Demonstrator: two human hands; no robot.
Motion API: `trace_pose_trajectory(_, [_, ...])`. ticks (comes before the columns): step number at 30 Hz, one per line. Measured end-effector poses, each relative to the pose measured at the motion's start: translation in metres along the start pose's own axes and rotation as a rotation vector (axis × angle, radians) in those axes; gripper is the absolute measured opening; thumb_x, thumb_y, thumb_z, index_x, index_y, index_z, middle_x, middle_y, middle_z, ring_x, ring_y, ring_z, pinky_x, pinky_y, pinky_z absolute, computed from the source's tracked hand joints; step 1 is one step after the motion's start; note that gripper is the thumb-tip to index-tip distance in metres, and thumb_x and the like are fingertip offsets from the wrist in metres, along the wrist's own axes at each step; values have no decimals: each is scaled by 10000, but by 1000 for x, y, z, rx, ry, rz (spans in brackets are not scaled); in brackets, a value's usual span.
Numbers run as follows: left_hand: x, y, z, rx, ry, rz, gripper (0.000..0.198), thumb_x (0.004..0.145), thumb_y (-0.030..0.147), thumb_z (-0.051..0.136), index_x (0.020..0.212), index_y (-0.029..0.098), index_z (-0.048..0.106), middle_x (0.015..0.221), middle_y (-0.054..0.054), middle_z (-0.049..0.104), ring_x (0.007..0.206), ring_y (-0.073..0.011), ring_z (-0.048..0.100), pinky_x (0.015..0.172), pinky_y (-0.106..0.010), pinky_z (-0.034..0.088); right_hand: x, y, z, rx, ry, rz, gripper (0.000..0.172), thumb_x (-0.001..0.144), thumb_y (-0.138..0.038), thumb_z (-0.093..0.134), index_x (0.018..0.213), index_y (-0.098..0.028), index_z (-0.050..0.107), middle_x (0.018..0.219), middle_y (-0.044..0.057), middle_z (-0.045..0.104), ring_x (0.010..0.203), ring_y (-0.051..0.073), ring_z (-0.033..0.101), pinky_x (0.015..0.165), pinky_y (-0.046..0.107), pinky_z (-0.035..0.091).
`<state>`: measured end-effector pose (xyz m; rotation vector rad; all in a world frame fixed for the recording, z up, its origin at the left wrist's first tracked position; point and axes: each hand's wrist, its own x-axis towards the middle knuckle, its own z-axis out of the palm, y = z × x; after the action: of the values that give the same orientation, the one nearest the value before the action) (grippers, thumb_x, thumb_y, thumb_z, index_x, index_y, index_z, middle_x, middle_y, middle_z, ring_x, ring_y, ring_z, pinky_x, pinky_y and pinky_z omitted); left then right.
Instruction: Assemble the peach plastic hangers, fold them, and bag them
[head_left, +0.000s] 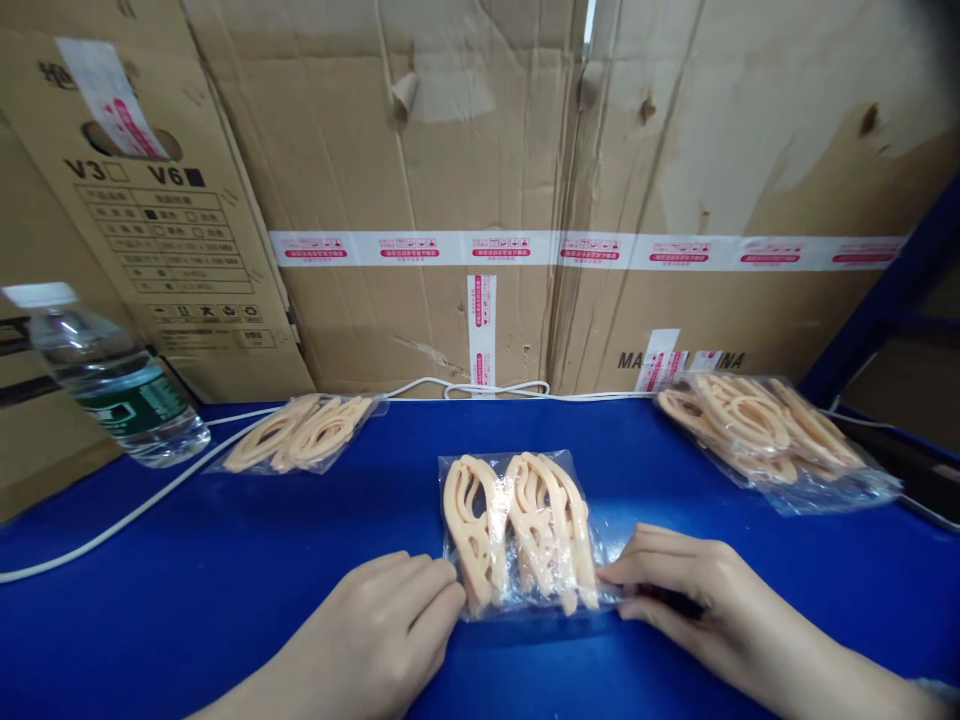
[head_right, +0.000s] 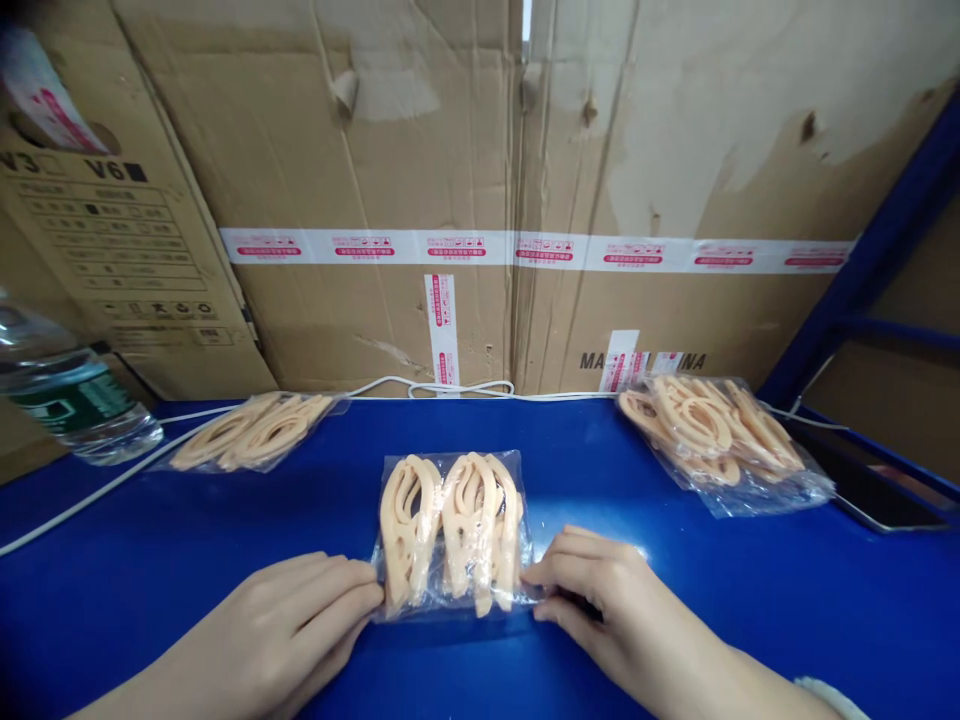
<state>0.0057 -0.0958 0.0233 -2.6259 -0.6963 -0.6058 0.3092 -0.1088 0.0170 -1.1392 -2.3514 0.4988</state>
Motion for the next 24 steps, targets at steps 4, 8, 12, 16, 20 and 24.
trace_pose_trajectory(4, [0, -6, 2, -97, -44, -3, 276, 900, 36, 366, 799, 185, 575, 709, -27, 636, 594, -192, 583, 562, -302, 455, 2, -6, -3, -38, 34, -72, 211, 992, -202, 451, 920, -226, 648, 822, 50, 621, 752, 184, 605, 674, 285, 505])
trace_pose_trajectory(8, [3, -11, -1, -294, -54, -117, 187, 898, 77, 377, 826, 203, 495, 772, -43, 593, 656, -194, 534, 610, -301, 436, 1, -15, -7, -61, 197, -108, 147, 982, -174, 425, 913, -230, 542, 929, 67, 566, 803, 185, 576, 717, 291, 501])
trace_pose_trajectory(12, [5, -11, -9, -553, 103, -222, 190, 943, 84, 336, 852, 217, 437, 830, -38, 557, 755, -189, 522, 699, -307, 441, 1, -23, -6, 0, 370, -167, 141, 973, -130, 401, 925, -236, 482, 1015, 78, 563, 899, 189, 583, 784, 299, 485])
trace_pose_trajectory(16, [5, -9, -17, -753, 263, -308, 202, 992, 115, 320, 907, 220, 470, 888, -29, 567, 823, -166, 557, 755, -285, 454, 8, -32, -3, 136, 533, -296, 178, 978, -104, 378, 961, -241, 490, 892, 35, 594, 793, 171, 580, 755, 300, 467])
trace_pose_trajectory(20, [5, -10, -23, -803, 371, -507, 214, 1022, 229, 353, 867, 220, 501, 778, 11, 554, 696, -141, 544, 671, -247, 449, 29, -40, 2, 212, 691, -210, 149, 1004, -182, 414, 932, -242, 530, 766, -1, 572, 683, 155, 550, 650, 264, 446])
trace_pose_trajectory(24, [10, -23, -20, -855, 544, -810, 290, 988, 371, 444, 760, 207, 518, 689, 26, 525, 652, -146, 523, 632, -241, 440, 71, -48, 8, 324, 685, -57, 202, 1003, -317, 440, 842, -223, 519, 679, -30, 489, 583, 136, 462, 536, 244, 385])
